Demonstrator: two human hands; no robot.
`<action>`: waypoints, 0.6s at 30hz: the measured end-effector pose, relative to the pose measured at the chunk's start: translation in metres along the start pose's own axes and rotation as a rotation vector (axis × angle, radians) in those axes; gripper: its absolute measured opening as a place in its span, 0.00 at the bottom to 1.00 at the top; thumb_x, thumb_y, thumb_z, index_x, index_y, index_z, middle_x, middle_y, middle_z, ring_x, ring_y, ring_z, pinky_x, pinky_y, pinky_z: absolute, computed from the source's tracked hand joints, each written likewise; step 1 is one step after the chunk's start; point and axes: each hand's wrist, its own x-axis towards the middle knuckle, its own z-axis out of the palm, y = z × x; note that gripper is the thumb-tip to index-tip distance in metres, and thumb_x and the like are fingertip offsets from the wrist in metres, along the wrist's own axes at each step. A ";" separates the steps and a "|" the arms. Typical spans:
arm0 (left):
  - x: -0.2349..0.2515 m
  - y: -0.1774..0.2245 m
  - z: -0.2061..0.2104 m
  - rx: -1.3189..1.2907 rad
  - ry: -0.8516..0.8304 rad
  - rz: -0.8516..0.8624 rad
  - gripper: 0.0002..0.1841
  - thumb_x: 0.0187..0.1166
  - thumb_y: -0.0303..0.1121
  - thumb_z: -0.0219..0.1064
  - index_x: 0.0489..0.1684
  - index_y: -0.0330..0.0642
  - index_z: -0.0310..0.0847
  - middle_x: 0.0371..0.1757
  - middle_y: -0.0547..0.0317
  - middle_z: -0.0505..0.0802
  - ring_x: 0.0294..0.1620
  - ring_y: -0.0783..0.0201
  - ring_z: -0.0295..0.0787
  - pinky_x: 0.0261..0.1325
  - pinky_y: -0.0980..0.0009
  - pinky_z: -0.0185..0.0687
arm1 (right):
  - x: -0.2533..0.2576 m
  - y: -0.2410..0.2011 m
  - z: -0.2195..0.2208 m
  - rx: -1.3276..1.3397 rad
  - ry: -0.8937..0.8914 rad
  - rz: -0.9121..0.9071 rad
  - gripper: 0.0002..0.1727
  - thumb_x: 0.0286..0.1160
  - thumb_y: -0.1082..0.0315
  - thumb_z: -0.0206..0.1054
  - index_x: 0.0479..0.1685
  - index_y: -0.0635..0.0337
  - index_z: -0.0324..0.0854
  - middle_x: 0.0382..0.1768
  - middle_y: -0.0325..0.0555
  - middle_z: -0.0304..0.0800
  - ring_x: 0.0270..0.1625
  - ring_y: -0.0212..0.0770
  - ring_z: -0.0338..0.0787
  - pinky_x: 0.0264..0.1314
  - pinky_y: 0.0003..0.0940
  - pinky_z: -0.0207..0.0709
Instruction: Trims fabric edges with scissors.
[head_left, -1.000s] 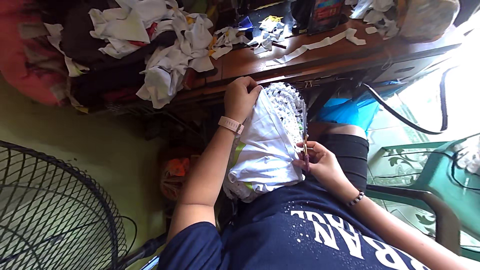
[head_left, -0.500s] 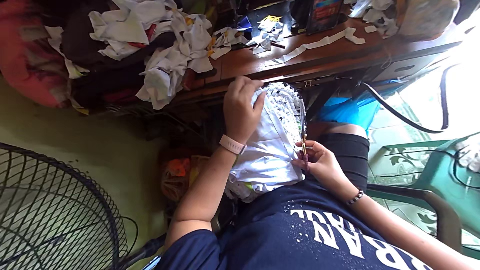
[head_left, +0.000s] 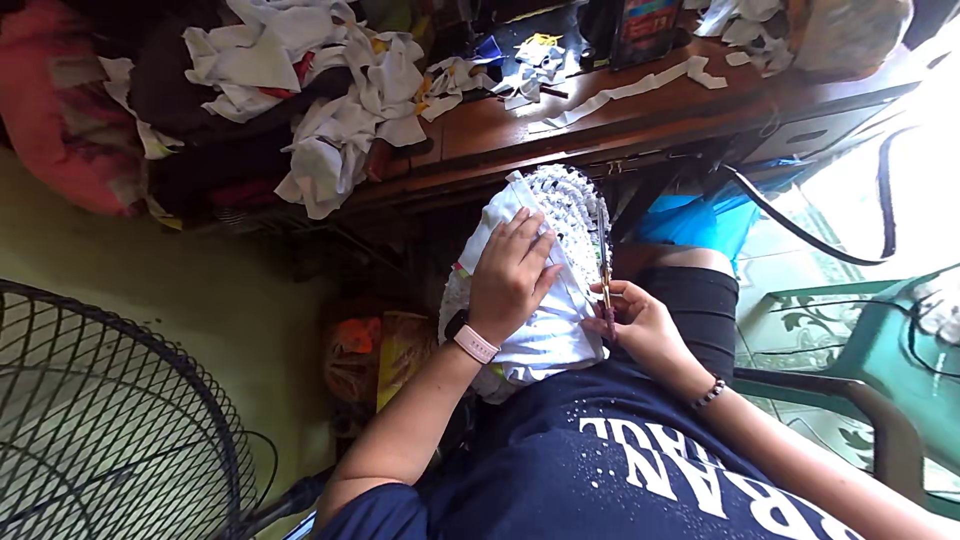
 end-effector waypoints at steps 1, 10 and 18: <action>-0.001 0.000 0.001 0.001 0.005 0.000 0.19 0.82 0.42 0.69 0.63 0.39 0.90 0.77 0.44 0.85 0.85 0.45 0.73 0.88 0.47 0.65 | 0.000 0.000 0.000 -0.001 0.002 0.000 0.31 0.54 0.71 0.83 0.63 0.62 0.79 0.37 0.38 0.94 0.36 0.28 0.93 0.41 0.23 0.88; -0.006 0.001 0.008 0.000 0.009 -0.011 0.21 0.83 0.44 0.67 0.66 0.40 0.88 0.80 0.44 0.83 0.88 0.45 0.68 0.89 0.44 0.60 | -0.001 0.002 0.000 0.004 0.005 -0.007 0.30 0.54 0.71 0.82 0.63 0.62 0.79 0.37 0.39 0.95 0.35 0.29 0.93 0.41 0.23 0.88; -0.020 0.000 -0.008 -0.107 0.053 -0.031 0.20 0.84 0.39 0.66 0.68 0.39 0.87 0.82 0.42 0.80 0.90 0.45 0.65 0.91 0.44 0.58 | -0.003 0.005 -0.002 0.027 0.035 -0.032 0.31 0.56 0.69 0.83 0.64 0.61 0.79 0.35 0.38 0.93 0.33 0.30 0.92 0.38 0.25 0.88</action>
